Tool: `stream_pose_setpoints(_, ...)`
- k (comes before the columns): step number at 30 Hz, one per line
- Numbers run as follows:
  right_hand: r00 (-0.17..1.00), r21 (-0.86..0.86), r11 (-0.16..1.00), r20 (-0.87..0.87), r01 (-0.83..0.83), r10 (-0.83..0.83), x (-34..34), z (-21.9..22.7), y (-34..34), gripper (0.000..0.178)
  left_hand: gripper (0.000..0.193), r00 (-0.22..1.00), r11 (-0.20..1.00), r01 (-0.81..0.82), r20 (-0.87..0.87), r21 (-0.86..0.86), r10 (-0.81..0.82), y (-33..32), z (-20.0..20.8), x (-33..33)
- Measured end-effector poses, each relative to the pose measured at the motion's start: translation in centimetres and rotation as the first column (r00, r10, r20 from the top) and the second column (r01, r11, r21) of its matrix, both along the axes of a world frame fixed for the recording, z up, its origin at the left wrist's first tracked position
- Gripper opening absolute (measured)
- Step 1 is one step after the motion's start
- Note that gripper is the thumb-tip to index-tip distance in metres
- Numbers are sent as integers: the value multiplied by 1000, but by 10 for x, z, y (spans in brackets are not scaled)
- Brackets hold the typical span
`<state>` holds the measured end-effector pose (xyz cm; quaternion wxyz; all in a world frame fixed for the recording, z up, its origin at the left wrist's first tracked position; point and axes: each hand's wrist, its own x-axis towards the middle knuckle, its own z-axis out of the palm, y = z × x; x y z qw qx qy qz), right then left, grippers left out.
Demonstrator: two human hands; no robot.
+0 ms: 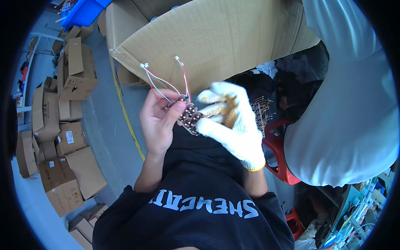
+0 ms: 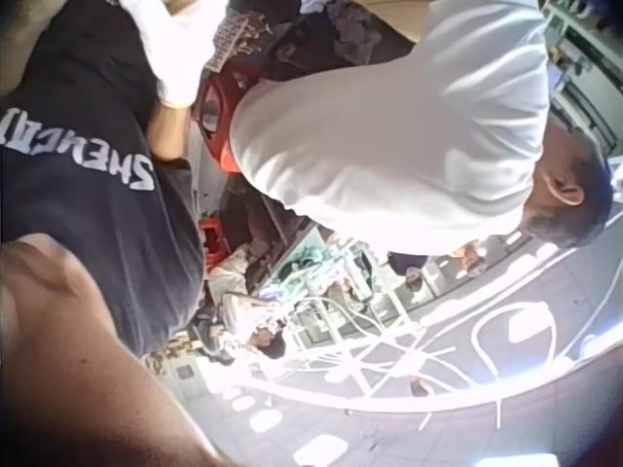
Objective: Assemble and organize small circuit boards with attached wires into a container.
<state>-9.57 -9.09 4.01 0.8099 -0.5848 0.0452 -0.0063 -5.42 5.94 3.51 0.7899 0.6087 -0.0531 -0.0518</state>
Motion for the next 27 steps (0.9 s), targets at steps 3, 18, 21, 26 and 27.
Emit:
stream_pose_setpoints(3, 991, -47, 991, 24, -129, 130, 0, 4, -3, 50, 16, 999, 999, -29, 31, -33, 30, -8, 7, 0)
stream_pose_setpoints(18, 974, -220, 949, -40, -225, 221, 2, -7, -8, 27, 26, 910, 931, 347, -202, -111, -363, 1, -6, 17)
stream_pose_setpoints(21, 972, -59, 973, -91, -221, 215, -2, -6, -10, 21, 27, 932, 943, 289, -177, -163, -316, -1, -8, 13)
stream_pose_setpoints(26, 989, 252, 963, -82, -99, 123, -2, -18, -12, 16, 32, 955, 954, 295, 13, 46, -296, 0, -4, 16)
stream_pose_setpoints(27, 989, 253, 963, -84, -96, 120, -2, -18, -12, 16, 34, 935, 927, 323, 85, 188, -343, 1, -4, 17)
